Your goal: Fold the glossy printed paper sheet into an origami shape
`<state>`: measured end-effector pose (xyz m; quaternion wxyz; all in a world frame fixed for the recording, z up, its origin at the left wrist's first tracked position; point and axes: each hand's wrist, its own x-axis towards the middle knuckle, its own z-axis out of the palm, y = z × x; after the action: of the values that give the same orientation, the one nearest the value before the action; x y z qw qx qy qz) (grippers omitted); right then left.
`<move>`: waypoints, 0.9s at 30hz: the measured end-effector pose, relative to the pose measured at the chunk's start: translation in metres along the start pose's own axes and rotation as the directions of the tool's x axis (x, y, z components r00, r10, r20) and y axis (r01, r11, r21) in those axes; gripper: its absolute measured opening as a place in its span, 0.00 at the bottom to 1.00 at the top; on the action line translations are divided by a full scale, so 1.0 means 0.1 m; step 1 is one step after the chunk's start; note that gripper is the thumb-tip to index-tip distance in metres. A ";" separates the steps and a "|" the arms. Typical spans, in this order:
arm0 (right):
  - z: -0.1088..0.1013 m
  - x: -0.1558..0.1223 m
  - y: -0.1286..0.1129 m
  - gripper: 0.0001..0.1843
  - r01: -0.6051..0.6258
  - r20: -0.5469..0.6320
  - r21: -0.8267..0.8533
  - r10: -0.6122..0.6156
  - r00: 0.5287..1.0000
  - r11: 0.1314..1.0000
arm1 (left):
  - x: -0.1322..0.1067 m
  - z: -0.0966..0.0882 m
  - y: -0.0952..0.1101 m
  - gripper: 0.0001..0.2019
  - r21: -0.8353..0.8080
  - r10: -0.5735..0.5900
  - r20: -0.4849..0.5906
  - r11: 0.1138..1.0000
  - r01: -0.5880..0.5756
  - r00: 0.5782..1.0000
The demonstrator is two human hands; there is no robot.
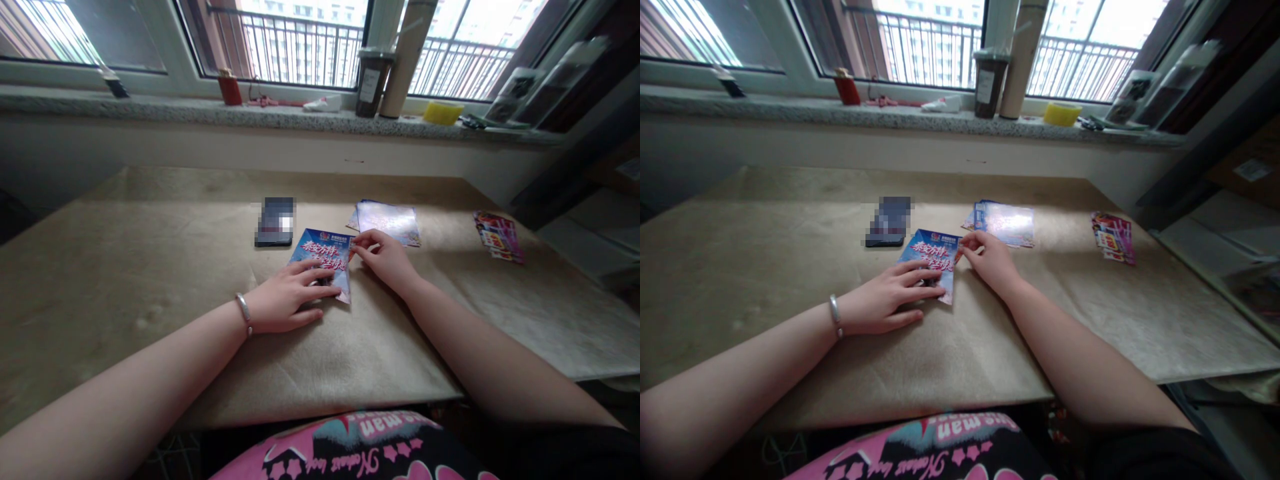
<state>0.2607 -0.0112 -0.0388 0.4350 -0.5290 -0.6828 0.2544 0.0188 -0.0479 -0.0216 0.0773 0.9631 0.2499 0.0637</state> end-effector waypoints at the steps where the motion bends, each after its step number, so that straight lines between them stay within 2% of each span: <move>1: 0.01 0.00 -0.01 0.06 0.005 -0.014 0.023 -0.004 1.000 1.000 | 0.00 0.00 0.00 0.23 0.008 0.000 -0.001 1.000 0.000 1.000; 4: 0.03 -0.01 -0.03 0.14 0.016 -0.073 0.105 -0.008 0.997 0.994 | -0.01 0.00 0.00 0.23 0.023 -0.004 -0.003 1.000 0.004 1.000; 6: 0.04 -0.02 -0.04 0.18 -0.003 -0.072 0.164 0.015 0.997 0.986 | -0.01 0.00 0.00 0.22 0.022 -0.007 -0.002 1.000 0.008 1.000; 11: 0.03 -0.01 -0.05 0.10 -0.098 -0.003 0.239 0.101 0.995 0.966 | 0.00 -0.01 0.01 0.23 0.016 -0.013 0.006 1.000 0.013 1.000; 19: 0.02 -0.02 -0.05 0.13 -0.067 -0.049 0.238 0.081 0.996 0.969 | -0.01 0.01 0.01 0.24 0.016 -0.045 -0.020 0.999 0.045 0.999; 24: 0.02 -0.03 -0.01 0.13 -0.092 -0.004 0.220 0.095 0.995 0.971 | -0.01 0.04 -0.01 0.26 0.031 -0.102 0.011 0.994 0.101 0.995; 27: 0.03 -0.03 0.02 0.12 -0.061 0.010 0.188 0.060 0.998 0.980 | -0.01 0.05 -0.01 0.27 0.030 -0.113 0.029 0.993 0.112 0.993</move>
<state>0.2595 -0.0132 -0.0431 0.4737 -0.5053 -0.6403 0.3322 0.0182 -0.0477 -0.0265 0.0710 0.9492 0.3036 0.0412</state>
